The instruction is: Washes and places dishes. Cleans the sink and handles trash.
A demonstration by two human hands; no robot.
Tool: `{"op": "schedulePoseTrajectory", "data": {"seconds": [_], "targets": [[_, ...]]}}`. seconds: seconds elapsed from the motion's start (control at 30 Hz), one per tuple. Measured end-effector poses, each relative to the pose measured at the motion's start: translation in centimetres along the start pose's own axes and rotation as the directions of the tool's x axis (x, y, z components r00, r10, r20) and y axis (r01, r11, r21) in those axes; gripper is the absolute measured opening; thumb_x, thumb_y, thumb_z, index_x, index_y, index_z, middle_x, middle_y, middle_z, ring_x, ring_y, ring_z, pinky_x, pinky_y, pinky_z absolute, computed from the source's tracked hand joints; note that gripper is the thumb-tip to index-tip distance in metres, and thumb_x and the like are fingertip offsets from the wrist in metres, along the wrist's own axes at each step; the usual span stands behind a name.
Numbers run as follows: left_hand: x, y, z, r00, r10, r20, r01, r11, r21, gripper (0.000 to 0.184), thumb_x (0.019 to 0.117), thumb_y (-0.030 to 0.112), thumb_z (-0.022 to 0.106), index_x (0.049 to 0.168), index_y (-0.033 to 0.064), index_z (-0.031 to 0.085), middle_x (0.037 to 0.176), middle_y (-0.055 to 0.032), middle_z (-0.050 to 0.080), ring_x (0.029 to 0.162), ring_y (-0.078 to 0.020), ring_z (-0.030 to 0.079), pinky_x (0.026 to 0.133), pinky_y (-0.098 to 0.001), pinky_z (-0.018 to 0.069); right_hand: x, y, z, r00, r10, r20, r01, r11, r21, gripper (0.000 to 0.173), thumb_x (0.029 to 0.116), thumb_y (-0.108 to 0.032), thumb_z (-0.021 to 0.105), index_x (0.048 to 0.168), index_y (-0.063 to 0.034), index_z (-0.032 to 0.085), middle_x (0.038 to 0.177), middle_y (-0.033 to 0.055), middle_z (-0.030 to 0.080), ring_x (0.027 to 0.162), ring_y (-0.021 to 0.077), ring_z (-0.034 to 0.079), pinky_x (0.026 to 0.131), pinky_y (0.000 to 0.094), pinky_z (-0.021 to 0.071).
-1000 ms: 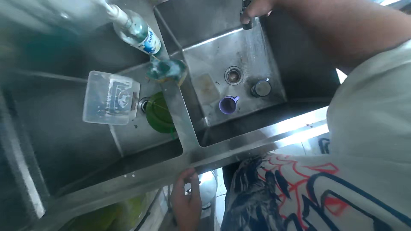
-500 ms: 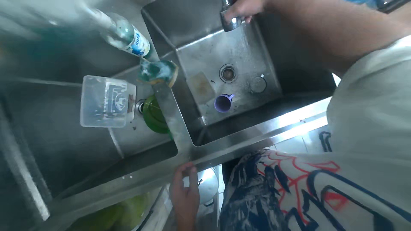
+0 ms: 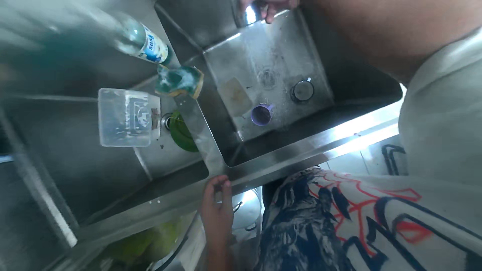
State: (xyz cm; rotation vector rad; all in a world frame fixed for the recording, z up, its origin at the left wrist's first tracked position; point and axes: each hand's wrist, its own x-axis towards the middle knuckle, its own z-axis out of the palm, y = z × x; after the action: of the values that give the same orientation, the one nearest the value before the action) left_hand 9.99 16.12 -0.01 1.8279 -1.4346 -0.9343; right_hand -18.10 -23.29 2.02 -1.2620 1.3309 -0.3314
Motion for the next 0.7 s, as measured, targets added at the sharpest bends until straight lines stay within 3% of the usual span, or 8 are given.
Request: {"op": "schedulePoseTrajectory", "data": {"seconds": [0.13, 0.33, 0.5, 0.7], "targets": [[0.5, 0.1, -0.3, 1.0, 0.01, 0.007, -0.01, 1.0, -0.009, 0.024, 0.0999, 0.015, 0.057, 0.111, -0.0049, 0.063, 0.097, -0.0001, 0.068, 0.088, 0.0025, 0.064, 0.08, -0.0153, 0.0545, -0.4, -1.7, 2.5, 0.999, -0.042, 0.004, 0.041, 0.992, 0.12, 0.021, 0.0996, -0.023, 0.07, 0.093, -0.0046, 0.064, 0.066, -0.0026, 0.05, 0.052, 0.0033, 0.052, 0.054, 0.0166, 0.0511], [0.7, -0.1, -0.4, 1.0, 0.017, -0.003, -0.017, 0.999, -0.028, 0.02, 0.0992, 0.013, 0.057, 0.109, -0.0035, 0.064, 0.096, 0.0013, 0.068, 0.087, 0.0014, 0.065, 0.08, -0.0163, 0.0553, 1.5, -2.2, 4.6, 0.999, -0.031, -0.009, 0.032, 0.977, 0.211, 0.022, 0.1006, -0.021, 0.069, 0.095, -0.0011, 0.064, 0.068, 0.0015, 0.052, 0.051, 0.0062, 0.054, 0.052, 0.0179, 0.0525], [0.8, -0.4, -0.3, 1.0, -0.004, 0.002, 0.004, 0.999, -0.037, 0.022, 0.0993, 0.013, 0.057, 0.11, -0.0049, 0.063, 0.098, -0.0002, 0.068, 0.089, -0.0003, 0.065, 0.082, -0.0183, 0.0558, 1.0, -2.3, 5.3, 0.997, -0.075, -0.02, 0.077, 0.992, 0.101, 0.027, 0.0968, -0.031, 0.074, 0.091, -0.0048, 0.067, 0.067, -0.0008, 0.055, 0.05, 0.0039, 0.052, 0.051, 0.0166, 0.0491], [0.8, -0.6, -0.2, 1.0, -0.008, -0.006, 0.007, 0.999, -0.041, 0.022, 0.0994, 0.013, 0.057, 0.111, -0.0055, 0.063, 0.098, -0.0007, 0.068, 0.089, -0.0003, 0.065, 0.081, -0.0185, 0.0556, 1.6, -1.9, 6.3, 0.996, -0.079, -0.036, 0.079, 0.997, -0.009, 0.038, 0.0965, -0.039, 0.073, 0.113, -0.0051, 0.068, 0.092, 0.0054, 0.063, 0.073, 0.0087, 0.061, 0.065, 0.0226, 0.0536]]}}
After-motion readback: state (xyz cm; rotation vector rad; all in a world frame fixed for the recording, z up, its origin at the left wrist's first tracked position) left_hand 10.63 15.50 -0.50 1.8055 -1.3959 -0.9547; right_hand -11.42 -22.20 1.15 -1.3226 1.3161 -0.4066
